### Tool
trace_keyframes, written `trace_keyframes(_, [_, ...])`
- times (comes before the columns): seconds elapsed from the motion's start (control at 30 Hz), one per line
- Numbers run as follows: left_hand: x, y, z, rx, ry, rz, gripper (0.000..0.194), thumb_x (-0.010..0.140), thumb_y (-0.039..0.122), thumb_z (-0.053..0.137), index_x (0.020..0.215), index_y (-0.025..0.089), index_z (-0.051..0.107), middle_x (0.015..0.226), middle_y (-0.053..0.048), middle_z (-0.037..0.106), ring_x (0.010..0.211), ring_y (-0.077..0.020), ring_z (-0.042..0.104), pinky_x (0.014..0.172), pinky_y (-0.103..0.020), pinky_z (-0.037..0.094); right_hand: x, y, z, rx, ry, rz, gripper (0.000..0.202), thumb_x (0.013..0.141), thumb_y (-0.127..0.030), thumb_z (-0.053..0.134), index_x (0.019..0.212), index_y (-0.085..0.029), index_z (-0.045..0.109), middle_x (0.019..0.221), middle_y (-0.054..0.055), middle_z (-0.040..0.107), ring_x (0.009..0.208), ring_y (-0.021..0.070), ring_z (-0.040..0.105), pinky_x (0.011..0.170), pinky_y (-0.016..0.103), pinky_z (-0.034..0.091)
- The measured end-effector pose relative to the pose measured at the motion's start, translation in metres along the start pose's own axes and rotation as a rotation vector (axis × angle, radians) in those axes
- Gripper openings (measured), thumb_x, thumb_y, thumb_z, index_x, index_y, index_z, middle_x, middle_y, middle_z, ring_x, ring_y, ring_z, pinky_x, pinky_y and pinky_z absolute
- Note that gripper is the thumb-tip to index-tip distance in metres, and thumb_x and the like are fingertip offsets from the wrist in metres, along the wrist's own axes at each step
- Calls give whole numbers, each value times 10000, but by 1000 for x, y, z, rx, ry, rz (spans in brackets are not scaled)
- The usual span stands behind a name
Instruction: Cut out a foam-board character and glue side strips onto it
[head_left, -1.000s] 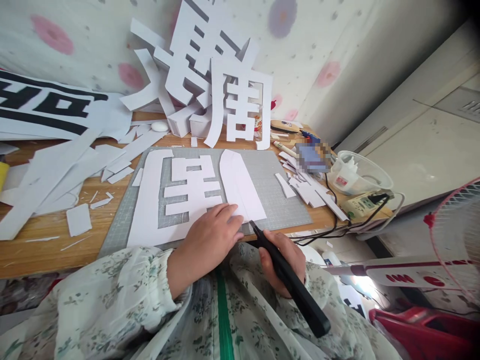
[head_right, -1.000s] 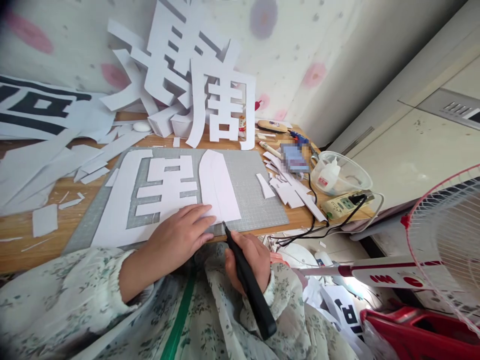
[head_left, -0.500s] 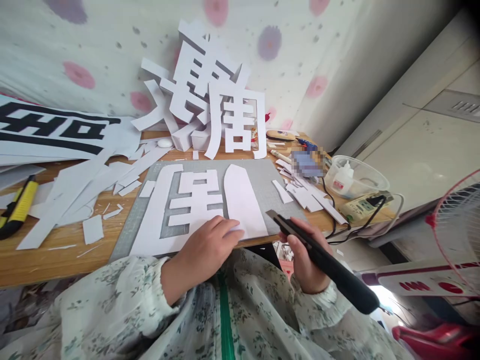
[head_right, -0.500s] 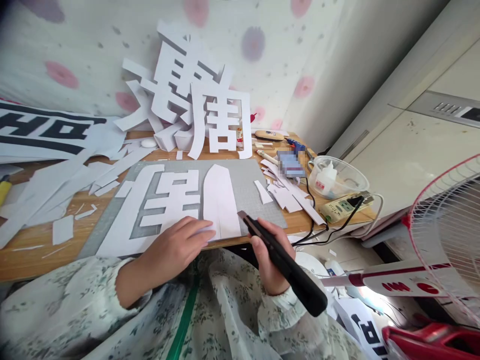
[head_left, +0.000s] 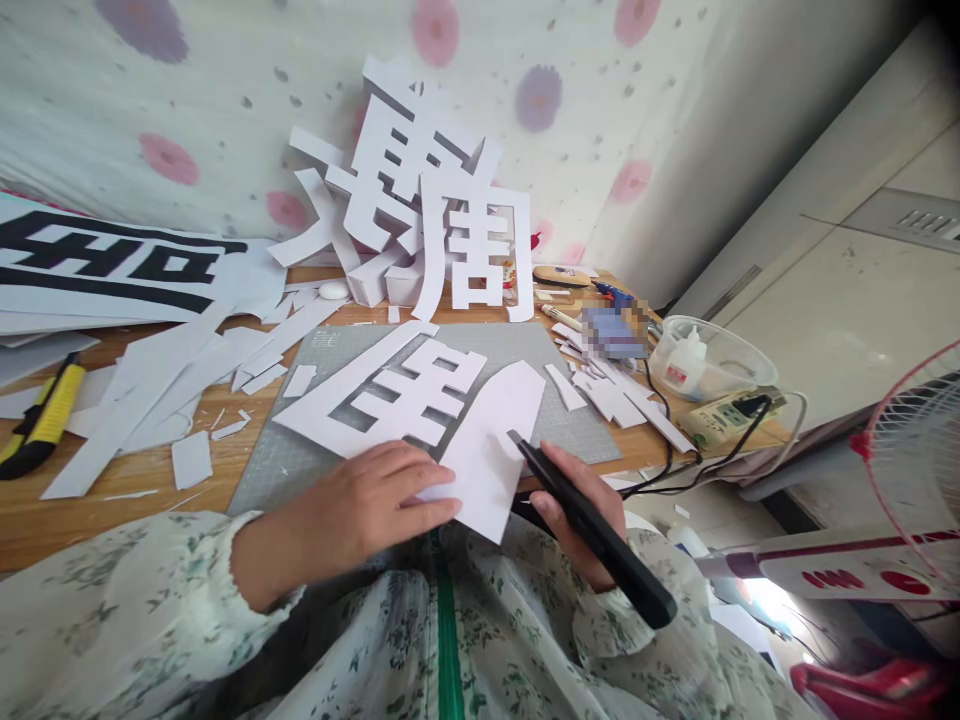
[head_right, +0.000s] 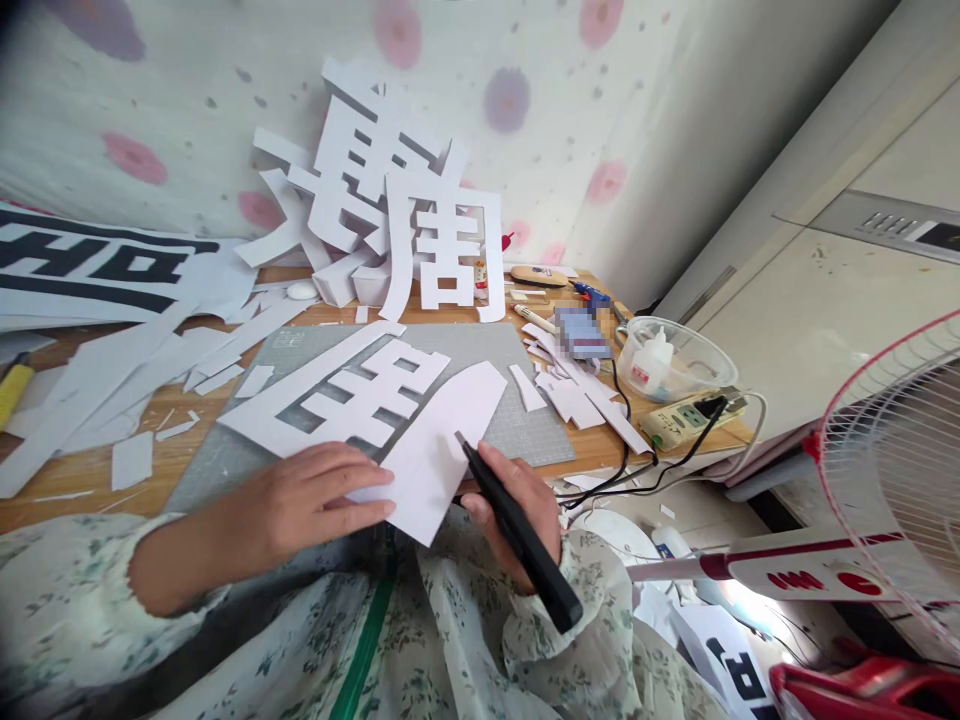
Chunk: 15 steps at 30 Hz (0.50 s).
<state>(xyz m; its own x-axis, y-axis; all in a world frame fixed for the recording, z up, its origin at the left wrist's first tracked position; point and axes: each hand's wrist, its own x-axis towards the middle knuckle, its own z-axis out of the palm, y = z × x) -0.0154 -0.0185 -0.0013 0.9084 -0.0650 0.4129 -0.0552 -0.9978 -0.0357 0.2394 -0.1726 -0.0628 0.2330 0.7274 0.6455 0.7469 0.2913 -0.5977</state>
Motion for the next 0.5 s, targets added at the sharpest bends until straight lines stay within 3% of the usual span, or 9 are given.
trace_keyframes(0.13, [-24,-16,-1,78,23,-209,304,991,132,464,1119,264,706,1177,-59,730,1104,-228,634,1027,-447,477,-6,-7,17,82,-156,-118,552,927,-385,648,1451,-281,509,1044,76,773,876,247,754,723,344,622])
trace_keyframes(0.27, [-28,-3,13,81,63,-408,245,977,206,518,1137,187,702,1249,-114,703,1156,-261,634,1050,-463,476,-9,-15,34,242,-143,-120,602,967,-306,604,1527,-343,388,1209,76,739,980,221,751,806,342,625])
trace_keyframes(0.4, [-18,14,28,44,12,-545,377,936,339,612,1263,154,641,1380,-161,627,1280,-344,564,1075,-559,445,-5,-24,39,224,-184,-100,605,956,-151,583,1501,-365,428,1150,52,765,831,164,760,776,297,619])
trace_keyframes(0.5, [-15,17,32,20,-21,-550,352,919,306,641,1248,180,649,1373,-143,634,1280,-352,560,1068,-600,435,-3,-30,41,272,-257,-72,546,944,-148,593,1445,-345,502,1147,56,769,829,165,766,765,282,623])
